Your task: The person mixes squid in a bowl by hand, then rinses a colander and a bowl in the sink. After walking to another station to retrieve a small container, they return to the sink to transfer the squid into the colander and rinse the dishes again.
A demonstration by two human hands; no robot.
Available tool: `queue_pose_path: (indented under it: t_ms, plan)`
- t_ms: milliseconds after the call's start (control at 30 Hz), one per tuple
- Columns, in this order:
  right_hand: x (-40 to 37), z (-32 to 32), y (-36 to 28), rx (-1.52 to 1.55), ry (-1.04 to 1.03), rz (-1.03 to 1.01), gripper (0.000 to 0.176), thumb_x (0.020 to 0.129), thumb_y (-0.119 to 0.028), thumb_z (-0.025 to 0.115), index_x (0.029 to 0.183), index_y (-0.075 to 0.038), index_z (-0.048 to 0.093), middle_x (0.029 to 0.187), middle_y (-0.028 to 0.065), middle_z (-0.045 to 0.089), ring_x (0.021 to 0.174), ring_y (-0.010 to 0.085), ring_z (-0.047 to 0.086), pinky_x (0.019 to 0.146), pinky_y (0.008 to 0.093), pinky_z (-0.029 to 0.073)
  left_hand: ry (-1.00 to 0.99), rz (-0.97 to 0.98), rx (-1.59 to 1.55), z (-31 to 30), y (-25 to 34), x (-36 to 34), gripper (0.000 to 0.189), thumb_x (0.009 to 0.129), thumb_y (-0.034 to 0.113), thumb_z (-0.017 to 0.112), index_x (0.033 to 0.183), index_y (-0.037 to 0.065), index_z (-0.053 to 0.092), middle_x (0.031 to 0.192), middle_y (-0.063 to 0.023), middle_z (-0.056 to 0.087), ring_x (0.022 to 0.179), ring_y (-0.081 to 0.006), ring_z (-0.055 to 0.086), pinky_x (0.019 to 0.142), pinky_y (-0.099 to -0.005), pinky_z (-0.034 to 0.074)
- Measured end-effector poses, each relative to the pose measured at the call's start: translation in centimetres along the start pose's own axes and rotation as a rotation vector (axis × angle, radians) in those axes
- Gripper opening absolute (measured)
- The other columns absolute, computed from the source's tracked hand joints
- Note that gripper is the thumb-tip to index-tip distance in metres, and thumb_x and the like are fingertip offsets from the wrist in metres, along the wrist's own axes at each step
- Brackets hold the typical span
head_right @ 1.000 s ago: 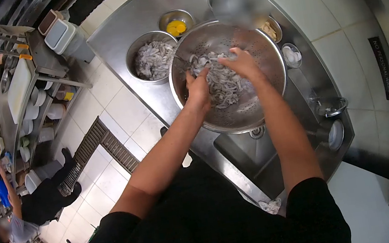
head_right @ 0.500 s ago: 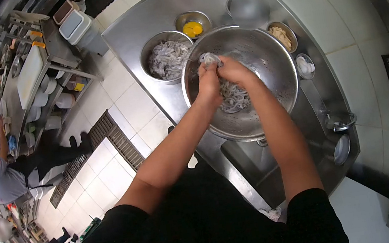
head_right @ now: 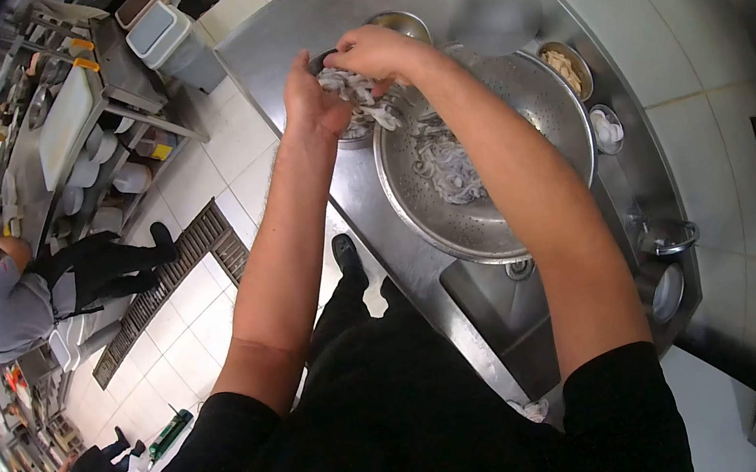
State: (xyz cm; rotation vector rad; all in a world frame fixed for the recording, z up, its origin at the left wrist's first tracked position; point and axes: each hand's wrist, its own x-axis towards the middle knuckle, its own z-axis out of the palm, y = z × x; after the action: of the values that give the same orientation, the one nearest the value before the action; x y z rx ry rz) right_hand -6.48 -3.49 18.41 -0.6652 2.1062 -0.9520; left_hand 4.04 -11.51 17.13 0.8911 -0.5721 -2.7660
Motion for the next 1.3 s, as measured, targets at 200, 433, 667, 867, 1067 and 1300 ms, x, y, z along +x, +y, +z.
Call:
queue_pose_path:
  t_ms: [200, 433, 667, 867, 1067, 1300]
  plan:
    - [-4.7, -3.7, 4.0, 0.173, 0.061, 0.114, 0.034, 0.095, -0.037, 0.065, 0.117, -0.012, 0.066, 0.106, 0.0020, 0.066, 0.088, 0.0146, 0.062, 0.065, 0.0296, 0.055, -0.114, 0.082, 0.047, -0.4, -4.1, -0.8, 0.055, 0.103, 0.038, 0.047, 0.143, 0.002, 0.040, 0.141, -0.0180, 0.048, 0.125, -0.0321, 0.050, 0.109, -0.0486, 0.038]
    - [-12.5, -5.3, 16.3, -0.235, 0.109, 0.547, 0.085, 0.076, -0.039, 0.084, 0.143, -0.006, 0.045, 0.116, 0.0158, 0.064, 0.091, 0.0263, 0.067, 0.055, 0.0350, 0.056, 0.068, -0.088, 0.328, -1.6, -15.1, -4.7, 0.076, 0.094, 0.031, 0.060, 0.154, 0.000, 0.024, 0.153, -0.0207, 0.036, 0.139, -0.0317, 0.037, 0.115, -0.0426, 0.032]
    - [-11.9, 1.1, 22.8, -0.268, 0.165, 0.158, 0.087, 0.069, -0.025, 0.089, 0.142, -0.006, 0.046, 0.127, 0.0234, 0.062, 0.108, 0.0339, 0.066, 0.079, 0.0425, 0.058, 0.248, -0.140, 0.658, -4.2, -21.6, -0.7, 0.089, 0.093, 0.026, 0.061, 0.160, 0.006, 0.006, 0.160, -0.0218, 0.025, 0.146, -0.0345, 0.030, 0.116, -0.0485, 0.030]
    - [-8.5, 3.0, 22.9, 0.058, 0.036, 0.042, 0.042, 0.084, -0.009, 0.072, 0.125, -0.007, 0.060, 0.117, 0.0166, 0.068, 0.102, 0.0262, 0.065, 0.091, 0.0372, 0.049, 0.269, -0.230, 0.553, -3.9, -20.2, 1.5, 0.084, 0.092, 0.025, 0.062, 0.158, 0.003, 0.017, 0.160, -0.0242, 0.021, 0.146, -0.0367, 0.031, 0.115, -0.0429, 0.035]
    - [-8.2, 0.9, 14.8, 0.244, -0.049, 0.089, 0.035, 0.088, -0.001, 0.062, 0.123, -0.006, 0.061, 0.110, 0.0091, 0.069, 0.102, 0.0183, 0.061, 0.090, 0.0344, 0.048, 0.049, -0.061, 0.461, -3.1, -16.1, -0.2, 0.074, 0.090, 0.020, 0.063, 0.153, 0.000, 0.030, 0.150, -0.0241, 0.038, 0.133, -0.0324, 0.046, 0.107, -0.0398, 0.042]
    - [-3.7, -1.5, 3.4, 0.067, -0.060, -0.036, 0.038, 0.087, -0.015, 0.070, 0.123, -0.004, 0.063, 0.110, 0.0103, 0.070, 0.099, 0.0193, 0.064, 0.084, 0.0322, 0.051, -0.120, 0.060, 0.293, -0.7, -5.2, 0.7, 0.032, 0.098, 0.026, 0.054, 0.120, 0.003, 0.059, 0.112, -0.0127, 0.065, 0.103, -0.0245, 0.062, 0.091, -0.0431, 0.050]
